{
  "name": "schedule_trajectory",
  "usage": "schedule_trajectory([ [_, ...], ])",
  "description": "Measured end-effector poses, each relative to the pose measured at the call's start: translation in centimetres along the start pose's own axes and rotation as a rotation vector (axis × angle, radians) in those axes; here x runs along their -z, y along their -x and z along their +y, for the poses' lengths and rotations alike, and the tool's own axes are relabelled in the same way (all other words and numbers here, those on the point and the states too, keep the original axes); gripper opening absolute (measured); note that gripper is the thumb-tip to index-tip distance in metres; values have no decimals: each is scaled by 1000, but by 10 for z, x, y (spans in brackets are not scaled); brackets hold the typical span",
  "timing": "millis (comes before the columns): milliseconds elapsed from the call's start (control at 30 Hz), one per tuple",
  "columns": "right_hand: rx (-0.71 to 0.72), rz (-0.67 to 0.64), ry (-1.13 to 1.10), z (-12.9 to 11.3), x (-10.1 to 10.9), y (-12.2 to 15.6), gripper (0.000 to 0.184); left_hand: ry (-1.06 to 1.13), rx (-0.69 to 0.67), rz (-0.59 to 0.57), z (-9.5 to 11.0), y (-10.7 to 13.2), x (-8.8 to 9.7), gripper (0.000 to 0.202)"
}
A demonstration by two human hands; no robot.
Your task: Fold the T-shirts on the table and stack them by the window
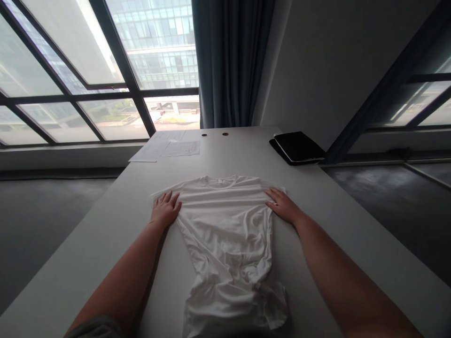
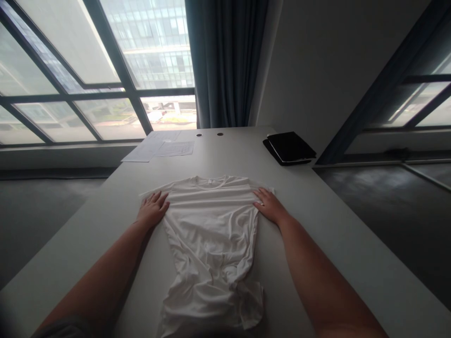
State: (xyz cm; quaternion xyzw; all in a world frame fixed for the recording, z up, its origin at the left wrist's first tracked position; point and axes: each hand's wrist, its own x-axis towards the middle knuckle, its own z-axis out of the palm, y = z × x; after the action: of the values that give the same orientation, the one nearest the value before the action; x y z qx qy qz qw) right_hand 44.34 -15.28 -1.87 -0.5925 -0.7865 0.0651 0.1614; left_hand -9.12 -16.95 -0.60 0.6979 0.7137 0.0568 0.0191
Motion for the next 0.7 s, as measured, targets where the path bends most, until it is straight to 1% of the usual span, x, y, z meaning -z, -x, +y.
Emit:
schedule_trajectory([
  [67,-15,52,-56,12,6,5,54,4,20,15,-7,1,0,61],
  [167,-83,144,-67,20,12,11,49,14,33,31,-13,2,-1,60],
  [267,-204,184,-12,18,15,12,44,20,58,47,-14,1,-2,59],
  [367,-337,188,82,12,16,12,41,17,115,51,-14,0,-1,59],
  [467,-399,183,149,6,17,14,39,-6,151,62,-16,0,-1,60],
  [533,-402,193,194,2,17,15,40,-29,156,80,-15,2,1,59],
  [600,-366,228,238,-4,17,12,43,-50,139,137,-8,3,4,58],
  [633,-334,251,252,-9,16,9,44,-53,118,176,-2,2,7,57],
  [700,-246,265,255,-26,13,-5,47,-39,43,241,17,-4,12,56],
])
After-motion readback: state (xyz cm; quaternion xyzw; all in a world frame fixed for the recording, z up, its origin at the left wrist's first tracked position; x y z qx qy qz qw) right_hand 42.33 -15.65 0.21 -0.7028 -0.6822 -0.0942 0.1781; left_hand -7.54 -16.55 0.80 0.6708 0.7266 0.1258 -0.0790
